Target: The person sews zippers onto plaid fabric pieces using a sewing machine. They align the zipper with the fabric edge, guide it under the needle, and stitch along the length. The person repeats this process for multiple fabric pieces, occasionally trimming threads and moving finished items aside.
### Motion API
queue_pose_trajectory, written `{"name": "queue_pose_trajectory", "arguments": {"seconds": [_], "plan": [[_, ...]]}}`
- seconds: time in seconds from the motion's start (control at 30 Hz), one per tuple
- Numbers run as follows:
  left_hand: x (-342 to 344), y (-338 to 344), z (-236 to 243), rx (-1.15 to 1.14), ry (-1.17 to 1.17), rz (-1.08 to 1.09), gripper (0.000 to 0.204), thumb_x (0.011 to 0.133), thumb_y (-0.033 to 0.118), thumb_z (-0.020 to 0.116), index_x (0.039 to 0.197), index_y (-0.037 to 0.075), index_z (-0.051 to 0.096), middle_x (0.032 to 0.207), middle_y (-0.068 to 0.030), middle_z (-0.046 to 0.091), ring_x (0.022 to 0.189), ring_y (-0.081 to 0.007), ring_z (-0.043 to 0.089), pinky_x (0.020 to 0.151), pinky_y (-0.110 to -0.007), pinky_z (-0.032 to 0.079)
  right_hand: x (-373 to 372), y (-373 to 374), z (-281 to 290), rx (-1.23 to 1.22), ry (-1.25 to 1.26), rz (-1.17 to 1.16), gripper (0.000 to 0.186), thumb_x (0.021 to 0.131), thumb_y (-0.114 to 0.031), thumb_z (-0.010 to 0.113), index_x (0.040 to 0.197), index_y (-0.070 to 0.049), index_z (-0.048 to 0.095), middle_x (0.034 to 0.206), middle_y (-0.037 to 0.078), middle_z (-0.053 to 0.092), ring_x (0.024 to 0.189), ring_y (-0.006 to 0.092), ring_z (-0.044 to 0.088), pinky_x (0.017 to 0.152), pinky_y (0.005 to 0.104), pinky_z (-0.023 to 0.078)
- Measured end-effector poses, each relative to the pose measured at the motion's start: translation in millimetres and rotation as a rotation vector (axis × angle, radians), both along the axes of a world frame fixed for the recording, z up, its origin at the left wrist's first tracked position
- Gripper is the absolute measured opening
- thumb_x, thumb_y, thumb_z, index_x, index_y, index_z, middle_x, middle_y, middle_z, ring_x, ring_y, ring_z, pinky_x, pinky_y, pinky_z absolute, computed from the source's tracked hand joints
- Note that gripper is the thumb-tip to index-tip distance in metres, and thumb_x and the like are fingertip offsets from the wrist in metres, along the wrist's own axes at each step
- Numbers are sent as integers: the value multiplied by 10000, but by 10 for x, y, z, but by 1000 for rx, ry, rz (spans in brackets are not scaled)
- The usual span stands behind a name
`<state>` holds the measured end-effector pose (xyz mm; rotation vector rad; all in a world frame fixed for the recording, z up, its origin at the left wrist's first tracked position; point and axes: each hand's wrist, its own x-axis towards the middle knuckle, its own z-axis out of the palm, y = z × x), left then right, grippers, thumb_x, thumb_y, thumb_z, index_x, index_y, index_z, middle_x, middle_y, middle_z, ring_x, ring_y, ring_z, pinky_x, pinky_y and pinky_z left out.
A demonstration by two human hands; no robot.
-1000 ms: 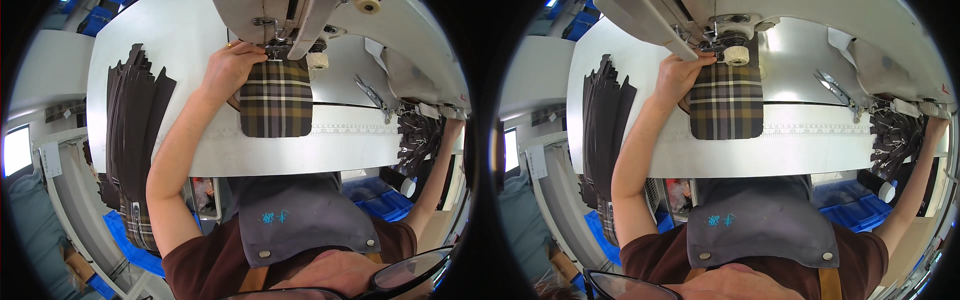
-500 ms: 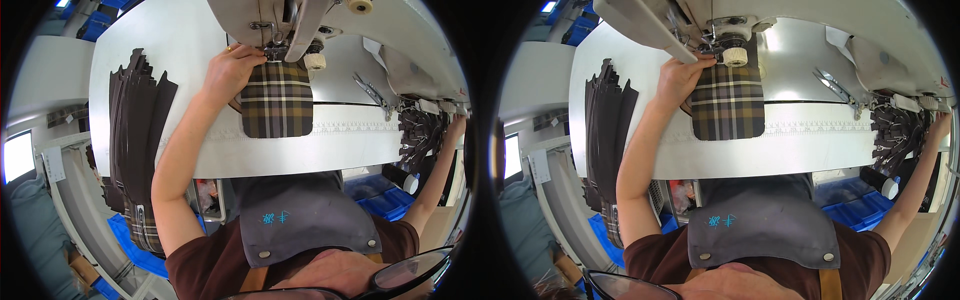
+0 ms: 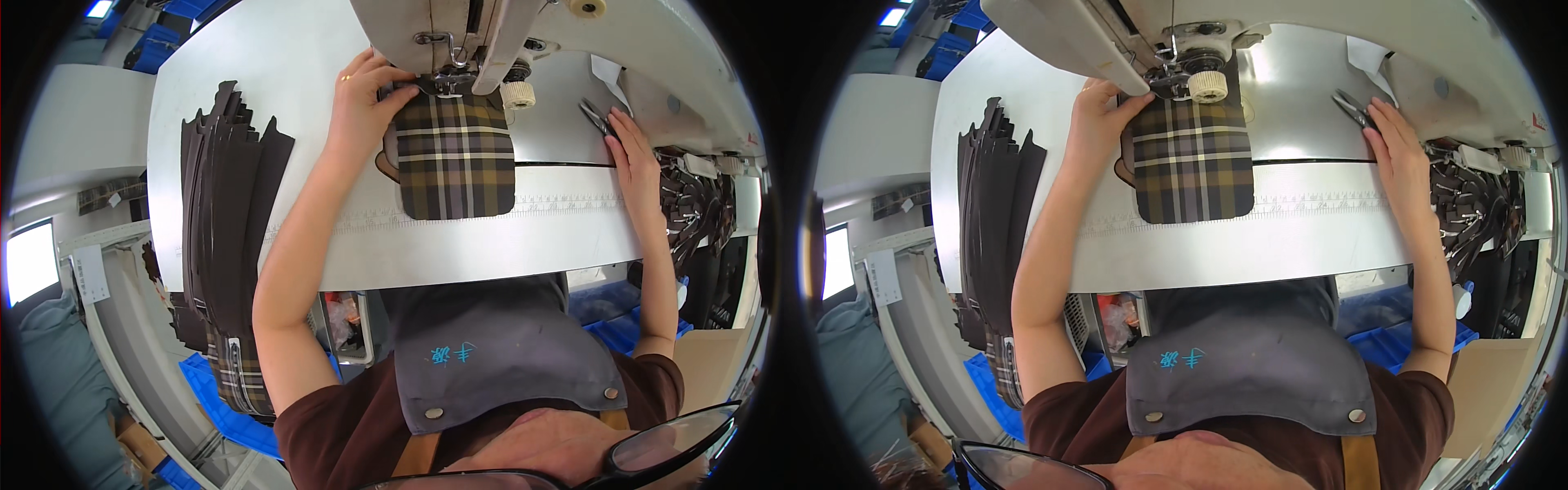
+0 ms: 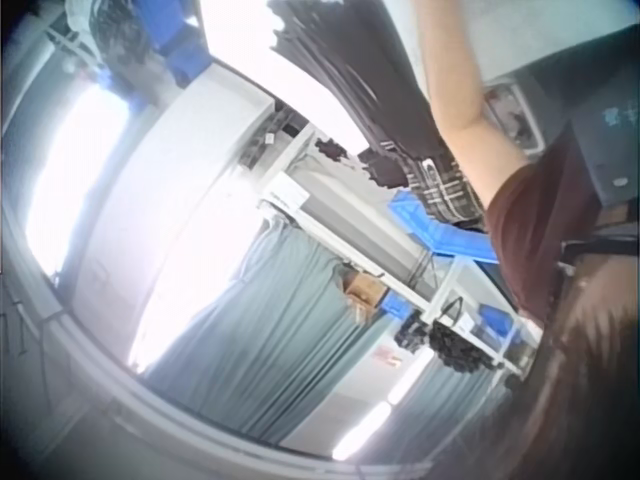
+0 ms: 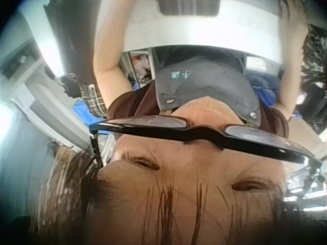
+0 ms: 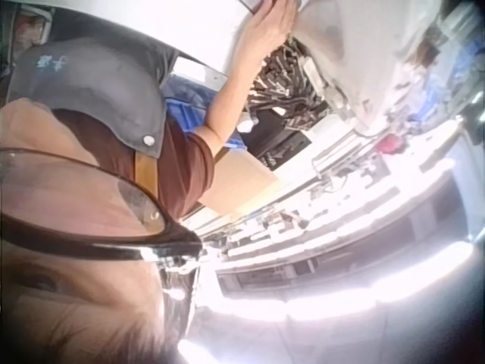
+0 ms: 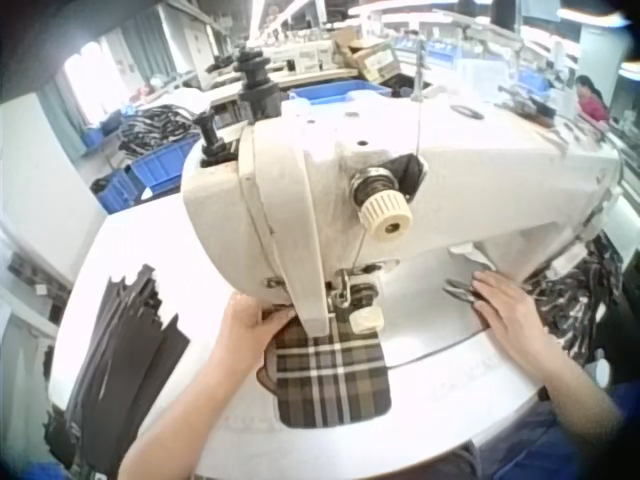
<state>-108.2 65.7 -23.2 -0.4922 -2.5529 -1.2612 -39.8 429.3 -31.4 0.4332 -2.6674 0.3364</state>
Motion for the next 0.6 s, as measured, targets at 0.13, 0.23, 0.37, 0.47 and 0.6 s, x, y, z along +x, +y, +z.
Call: {"name": "queue_pose_trajectory", "arguments": {"seconds": [0.13,0.23,0.37,0.47,0.6], "plan": [[-2,-94,-137,-397,346,-170,143,761,16,592,891,54,639,1037,-51,659,1060,-216,581,1026,-532,297,-170,-4,-64,-66,155,30,268,924,-116,549,1167,-6,571,1011,93,650,848,222,615,734,299,485],[176,-39,-135,-544,443,-146,186,778,21,607,958,58,636,987,-44,677,1030,-223,594,1030,-497,309,-40,52,-81,-667,-168,-243,225,952,-103,513,1145,-12,581,845,35,627,675,102,530,608,220,430],[250,53,-68,-479,265,-132,151,817,31,593,966,29,614,993,-51,689,1039,-238,595,1065,-479,285,-122,27,-54,-664,-144,-224,249,928,-144,577,1137,-8,581,758,-10,553,642,40,428,571,174,359],[299,-9,149,-268,-97,-236,78,840,38,577,906,8,606,1043,-86,678,1042,-253,605,1095,-477,244,-139,-20,-74,-670,-74,-191,318,881,-178,652,1134,1,581,750,-9,531,646,47,427,576,178,361],[665,-276,281,-54,-404,-434,43,844,40,582,849,-1,597,1098,-147,658,1080,-253,608,1119,-486,183,-134,-13,-70,-670,-72,-181,359,843,-185,700,1132,-4,584,747,-1,534,641,64,437,581,191,381]]}}
